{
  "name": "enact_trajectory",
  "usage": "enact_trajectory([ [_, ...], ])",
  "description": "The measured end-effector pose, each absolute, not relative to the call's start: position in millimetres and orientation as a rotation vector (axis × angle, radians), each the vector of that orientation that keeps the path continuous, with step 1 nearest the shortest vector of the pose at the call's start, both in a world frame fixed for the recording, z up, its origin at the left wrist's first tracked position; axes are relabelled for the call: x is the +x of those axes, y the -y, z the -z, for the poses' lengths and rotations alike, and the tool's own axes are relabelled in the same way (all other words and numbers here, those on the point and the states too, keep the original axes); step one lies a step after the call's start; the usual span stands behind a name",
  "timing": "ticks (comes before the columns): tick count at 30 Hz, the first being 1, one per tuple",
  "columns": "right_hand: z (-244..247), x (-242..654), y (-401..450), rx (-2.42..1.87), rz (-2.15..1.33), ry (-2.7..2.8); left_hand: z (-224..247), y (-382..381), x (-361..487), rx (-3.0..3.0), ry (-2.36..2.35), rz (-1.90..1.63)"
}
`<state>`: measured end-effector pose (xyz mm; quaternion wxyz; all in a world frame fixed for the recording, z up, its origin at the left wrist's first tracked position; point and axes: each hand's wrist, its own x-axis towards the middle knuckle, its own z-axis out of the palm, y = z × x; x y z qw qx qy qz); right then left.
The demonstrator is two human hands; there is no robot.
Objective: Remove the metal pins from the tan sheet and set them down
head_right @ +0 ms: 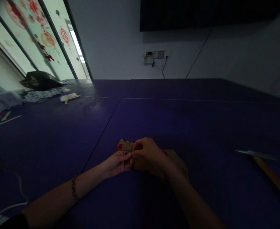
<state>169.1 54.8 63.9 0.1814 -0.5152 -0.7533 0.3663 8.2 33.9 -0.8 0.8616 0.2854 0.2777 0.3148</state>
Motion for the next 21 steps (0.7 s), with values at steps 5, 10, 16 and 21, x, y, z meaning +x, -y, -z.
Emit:
enact_trajectory([
  [5,-55,166,-56,-1.4,-1.046,2.086,0,-32,9,0.544,-0.573,-0.659],
  [10,-52,160,-52,-1.355,-0.973,2.104,-8,-31,10,0.448,-0.511,-0.676],
  [16,-46,156,-47,-1.296,-0.873,2.164,-11,-32,10,0.414,-0.488,-0.669],
  [21,-47,155,-45,-1.262,-0.873,2.21,-8,-31,8,0.495,-0.465,-0.667],
])
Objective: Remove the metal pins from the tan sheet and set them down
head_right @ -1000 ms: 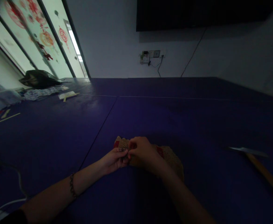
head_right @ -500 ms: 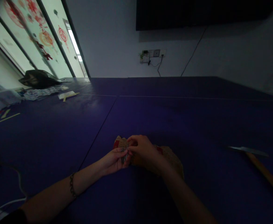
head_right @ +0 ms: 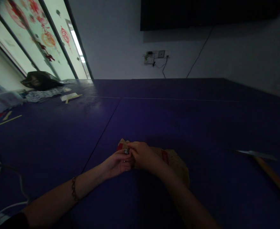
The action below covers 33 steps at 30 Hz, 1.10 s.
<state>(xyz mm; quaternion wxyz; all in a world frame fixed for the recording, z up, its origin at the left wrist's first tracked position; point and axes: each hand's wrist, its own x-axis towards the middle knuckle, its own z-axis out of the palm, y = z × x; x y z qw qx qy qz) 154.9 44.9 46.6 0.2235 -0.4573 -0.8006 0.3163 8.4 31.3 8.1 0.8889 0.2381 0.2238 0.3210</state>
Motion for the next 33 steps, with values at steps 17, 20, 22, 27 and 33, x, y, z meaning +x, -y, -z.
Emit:
enact_trajectory([
  [17,-64,150,-36,-1.197,-0.833,2.373,-6,-28,11,0.495,-0.462,-0.524],
  [20,-66,149,-35,-1.268,-0.826,2.38,-5,-30,8,0.438,-0.432,-0.466],
  [22,-68,149,-34,-1.296,-0.833,2.37,-6,-31,8,0.387,-0.427,-0.454],
  [27,-67,150,-27,-1.222,-0.923,2.317,-8,-33,9,0.261,-0.504,-0.607],
  [33,-51,143,-22,-1.132,-0.929,2.51,-9,-32,11,0.225,-0.589,-0.711],
])
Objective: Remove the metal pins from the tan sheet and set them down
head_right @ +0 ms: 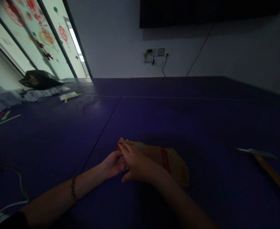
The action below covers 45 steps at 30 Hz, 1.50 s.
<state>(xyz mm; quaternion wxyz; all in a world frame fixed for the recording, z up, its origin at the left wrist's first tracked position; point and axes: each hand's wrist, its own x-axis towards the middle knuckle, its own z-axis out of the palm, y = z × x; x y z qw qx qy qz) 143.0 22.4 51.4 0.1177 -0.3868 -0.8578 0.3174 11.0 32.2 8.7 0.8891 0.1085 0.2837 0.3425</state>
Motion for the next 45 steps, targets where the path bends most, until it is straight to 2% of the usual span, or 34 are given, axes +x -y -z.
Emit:
enact_trajectory([
  [17,-50,138,-30,-1.081,-0.681,2.44,-2,-35,10,0.4,-0.586,-0.803],
  [20,-52,139,-32,-1.098,-0.711,2.39,-4,-34,11,0.451,-0.615,-0.815],
  [26,-59,140,-33,-1.493,-0.738,2.115,-12,-27,12,0.699,-0.679,-0.707],
  [33,-56,141,-33,-1.499,-0.897,2.136,-18,-22,15,0.991,-0.844,-0.562],
  [45,-48,136,-35,-1.534,-1.079,1.983,-15,-21,14,1.143,-0.976,-0.561],
])
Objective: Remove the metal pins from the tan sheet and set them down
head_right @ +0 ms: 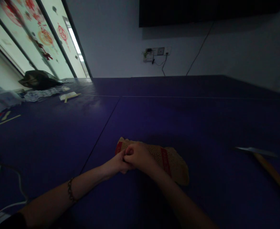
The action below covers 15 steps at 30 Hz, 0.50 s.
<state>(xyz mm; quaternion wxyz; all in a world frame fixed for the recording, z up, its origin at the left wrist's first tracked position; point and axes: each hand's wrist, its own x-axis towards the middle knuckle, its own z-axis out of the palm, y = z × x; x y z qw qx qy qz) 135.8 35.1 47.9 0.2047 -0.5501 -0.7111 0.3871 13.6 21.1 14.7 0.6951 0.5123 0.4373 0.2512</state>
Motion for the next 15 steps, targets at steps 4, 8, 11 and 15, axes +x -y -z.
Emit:
enact_trajectory([
  [4,-45,139,-38,-1.571,-1.213,1.897,-8,-25,14,1.121,-0.912,-0.571],
  [8,-46,147,-43,-1.552,-1.327,1.823,-6,-29,14,1.032,-0.8,-0.658],
  [11,-52,156,-46,-1.518,-1.372,1.804,-9,-31,13,0.963,-0.803,-0.7],
  [15,-58,165,-51,-1.486,-1.377,1.813,-12,-32,8,0.971,-0.836,-0.711],
])
